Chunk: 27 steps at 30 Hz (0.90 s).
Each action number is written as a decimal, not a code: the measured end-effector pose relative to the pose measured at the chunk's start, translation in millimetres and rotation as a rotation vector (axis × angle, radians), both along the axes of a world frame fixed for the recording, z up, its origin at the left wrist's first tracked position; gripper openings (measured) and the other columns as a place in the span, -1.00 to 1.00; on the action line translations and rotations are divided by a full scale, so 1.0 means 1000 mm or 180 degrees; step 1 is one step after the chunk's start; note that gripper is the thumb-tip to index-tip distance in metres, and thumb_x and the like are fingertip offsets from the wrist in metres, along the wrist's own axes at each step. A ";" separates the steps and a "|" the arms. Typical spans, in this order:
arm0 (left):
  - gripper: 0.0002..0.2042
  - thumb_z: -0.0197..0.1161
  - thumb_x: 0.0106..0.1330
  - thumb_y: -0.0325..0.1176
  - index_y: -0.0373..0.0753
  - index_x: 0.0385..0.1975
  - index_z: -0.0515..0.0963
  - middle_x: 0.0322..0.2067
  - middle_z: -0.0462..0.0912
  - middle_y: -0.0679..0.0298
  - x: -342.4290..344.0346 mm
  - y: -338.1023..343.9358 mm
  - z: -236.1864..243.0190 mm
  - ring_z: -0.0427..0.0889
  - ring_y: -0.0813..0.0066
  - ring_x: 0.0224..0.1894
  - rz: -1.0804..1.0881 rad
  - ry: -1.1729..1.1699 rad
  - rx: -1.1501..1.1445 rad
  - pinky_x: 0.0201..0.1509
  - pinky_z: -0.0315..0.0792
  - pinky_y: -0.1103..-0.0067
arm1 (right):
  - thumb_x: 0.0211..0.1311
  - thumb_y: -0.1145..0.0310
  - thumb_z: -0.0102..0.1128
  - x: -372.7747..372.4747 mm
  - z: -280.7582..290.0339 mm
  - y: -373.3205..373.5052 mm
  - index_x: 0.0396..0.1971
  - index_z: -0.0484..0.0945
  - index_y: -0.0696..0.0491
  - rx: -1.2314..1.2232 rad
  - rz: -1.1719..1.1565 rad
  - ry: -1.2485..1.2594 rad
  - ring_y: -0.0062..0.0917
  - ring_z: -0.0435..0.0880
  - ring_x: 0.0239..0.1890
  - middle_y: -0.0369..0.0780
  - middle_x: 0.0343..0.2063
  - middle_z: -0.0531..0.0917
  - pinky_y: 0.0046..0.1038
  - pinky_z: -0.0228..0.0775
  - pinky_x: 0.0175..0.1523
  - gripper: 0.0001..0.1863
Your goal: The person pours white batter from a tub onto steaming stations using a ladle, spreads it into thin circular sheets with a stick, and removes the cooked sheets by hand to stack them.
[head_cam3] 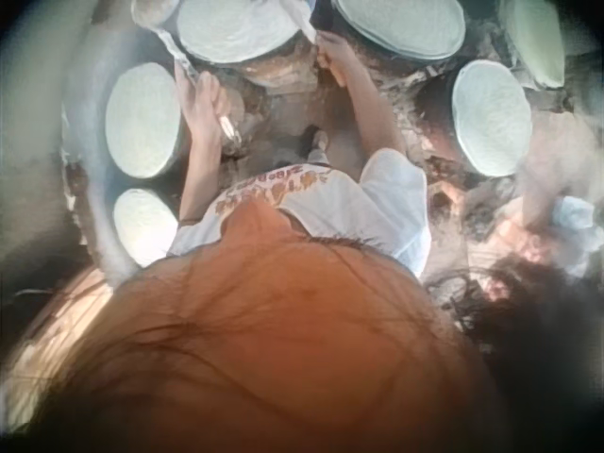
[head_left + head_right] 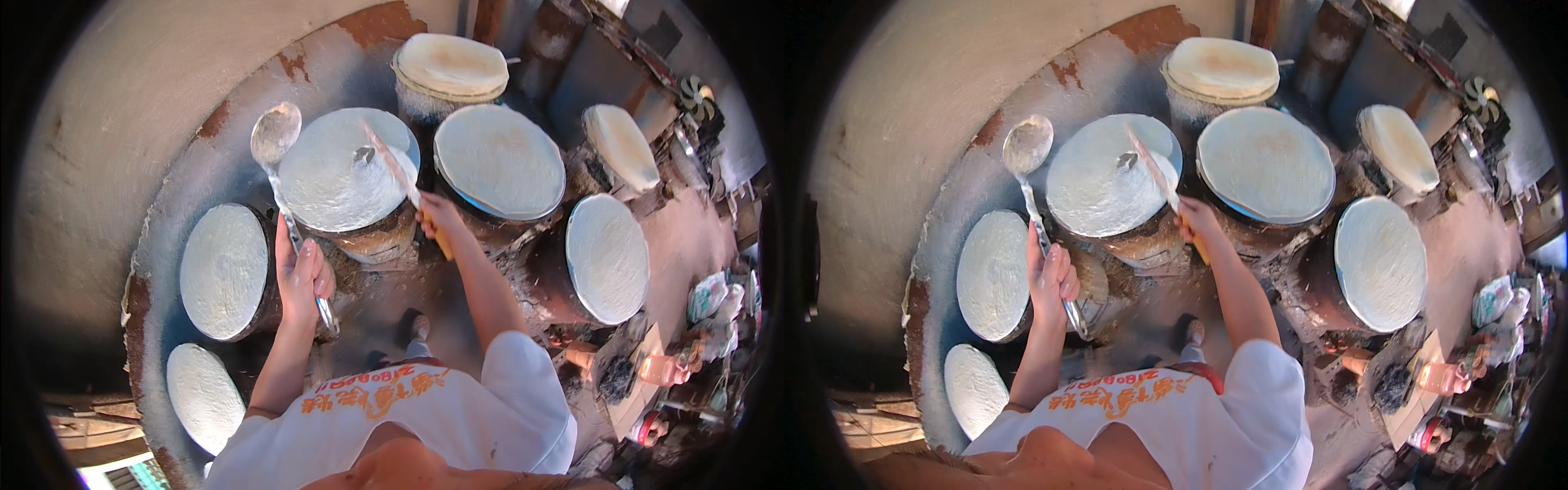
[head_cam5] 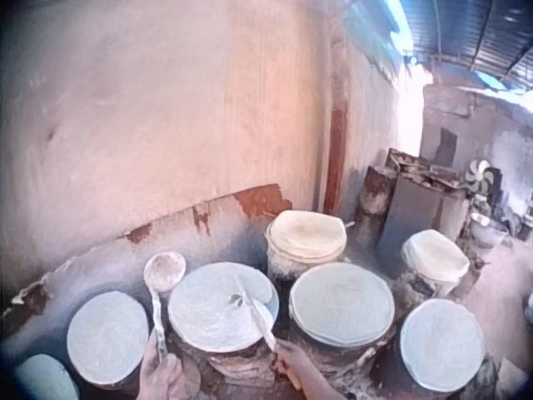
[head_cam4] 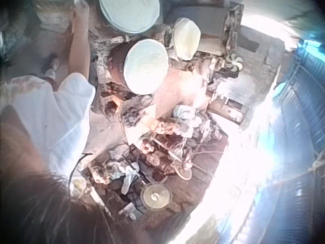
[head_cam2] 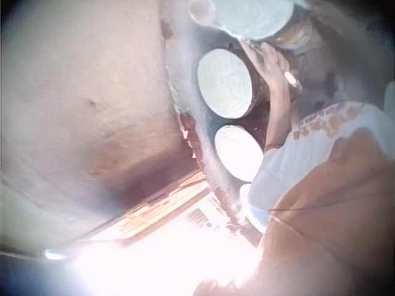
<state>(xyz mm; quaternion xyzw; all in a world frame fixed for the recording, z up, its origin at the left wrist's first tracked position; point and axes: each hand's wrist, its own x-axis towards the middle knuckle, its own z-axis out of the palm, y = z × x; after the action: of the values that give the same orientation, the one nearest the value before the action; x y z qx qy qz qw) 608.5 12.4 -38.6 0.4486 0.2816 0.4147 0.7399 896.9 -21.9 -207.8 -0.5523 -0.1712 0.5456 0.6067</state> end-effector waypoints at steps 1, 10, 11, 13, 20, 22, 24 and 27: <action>-0.39 -0.08 0.42 -0.44 0.16 0.39 -0.11 -0.68 0.14 0.47 0.011 0.005 0.002 0.10 0.76 -0.80 -0.0054 0.0039 0.0104 -0.80 0.04 0.76 | 0.38 0.25 -0.04 0.008 0.003 0.013 0.13 0.38 0.00 0.0094 -0.0052 -0.0105 -0.65 0.32 -0.69 -0.31 -0.51 0.46 -0.61 0.13 -0.67 -0.63; -0.40 -0.08 0.42 -0.44 0.08 0.40 -0.13 -0.69 0.17 0.44 0.062 0.022 -0.012 0.12 0.73 -0.79 -0.0029 0.0429 -0.0118 -0.77 0.09 0.73 | 0.31 0.28 0.01 -0.013 -0.014 -0.051 0.02 0.49 -0.03 -0.0287 0.0066 -0.0361 -0.62 0.41 -0.79 -0.25 -0.73 0.49 -0.52 0.22 -0.70 -0.69; -0.40 -0.08 0.42 -0.44 0.08 0.40 -0.13 -0.69 0.17 0.44 0.068 0.020 -0.012 0.12 0.73 -0.79 -0.0076 0.0442 -0.0115 -0.77 0.09 0.73 | 0.32 0.25 0.00 0.004 -0.018 -0.030 0.04 0.48 -0.07 -0.0172 0.0010 -0.1175 -0.53 0.49 -0.75 -0.23 -0.73 0.50 -0.46 0.31 -0.65 -0.67; -0.41 -0.10 0.43 -0.45 0.10 0.39 -0.13 -0.69 0.17 0.44 0.087 0.019 -0.009 0.12 0.72 -0.79 -0.0023 0.0446 -0.0106 -0.77 0.09 0.73 | 0.31 0.29 -0.06 0.024 -0.031 0.031 0.07 0.46 -0.09 -0.0035 -0.0861 -0.4358 -0.27 0.60 -0.60 -0.11 -0.59 0.55 -0.28 0.46 -0.46 -0.66; -0.41 -0.08 0.42 -0.44 0.06 0.39 -0.11 -0.69 0.17 0.45 0.079 0.036 -0.021 0.12 0.74 -0.81 0.0164 0.0700 -0.0034 -0.79 0.08 0.74 | 0.25 0.38 -0.11 -0.006 0.019 0.071 0.15 0.37 -0.16 -0.0744 -0.0257 -0.4157 -0.11 0.61 -0.42 -0.01 -0.24 0.42 -0.16 0.48 -0.33 -0.56; -0.40 -0.07 0.41 -0.44 0.07 0.39 -0.11 -0.69 0.17 0.45 0.089 0.051 -0.022 0.11 0.74 -0.80 -0.0023 0.0888 -0.0114 -0.78 0.08 0.74 | 0.22 0.42 -0.08 0.004 0.019 0.034 0.15 0.35 -0.09 -0.1101 -0.0441 -0.3843 -0.09 0.59 -0.45 -0.03 -0.30 0.41 -0.15 0.46 -0.36 -0.55; -0.41 -0.04 0.40 -0.42 0.08 0.39 -0.07 -0.69 0.15 0.47 0.112 0.070 -0.027 0.11 0.75 -0.79 -0.0449 0.0913 -0.0368 -0.77 0.09 0.75 | 0.23 0.40 -0.08 -0.006 0.004 0.040 0.14 0.35 -0.08 -0.0971 -0.0153 -0.4268 -0.07 0.58 -0.46 -0.02 -0.30 0.40 -0.13 0.46 -0.36 -0.56; -0.41 -0.02 0.40 -0.41 0.10 0.38 -0.05 -0.68 0.14 0.48 0.144 0.088 -0.028 0.12 0.76 -0.78 -0.0569 0.0337 -0.1128 -0.76 0.09 0.75 | 0.31 0.24 -0.15 -0.016 0.025 0.070 0.03 0.42 -0.02 -0.0696 0.0408 -0.4366 -0.04 0.60 -0.37 0.01 -0.22 0.44 -0.12 0.47 -0.22 -0.65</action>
<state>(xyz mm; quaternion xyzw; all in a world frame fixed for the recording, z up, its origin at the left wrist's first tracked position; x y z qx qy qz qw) 752.3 100.1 -66.2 0.3558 0.3477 0.2671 0.8253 880.7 47.8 -183.2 -0.8188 -0.4920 0.1225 0.2692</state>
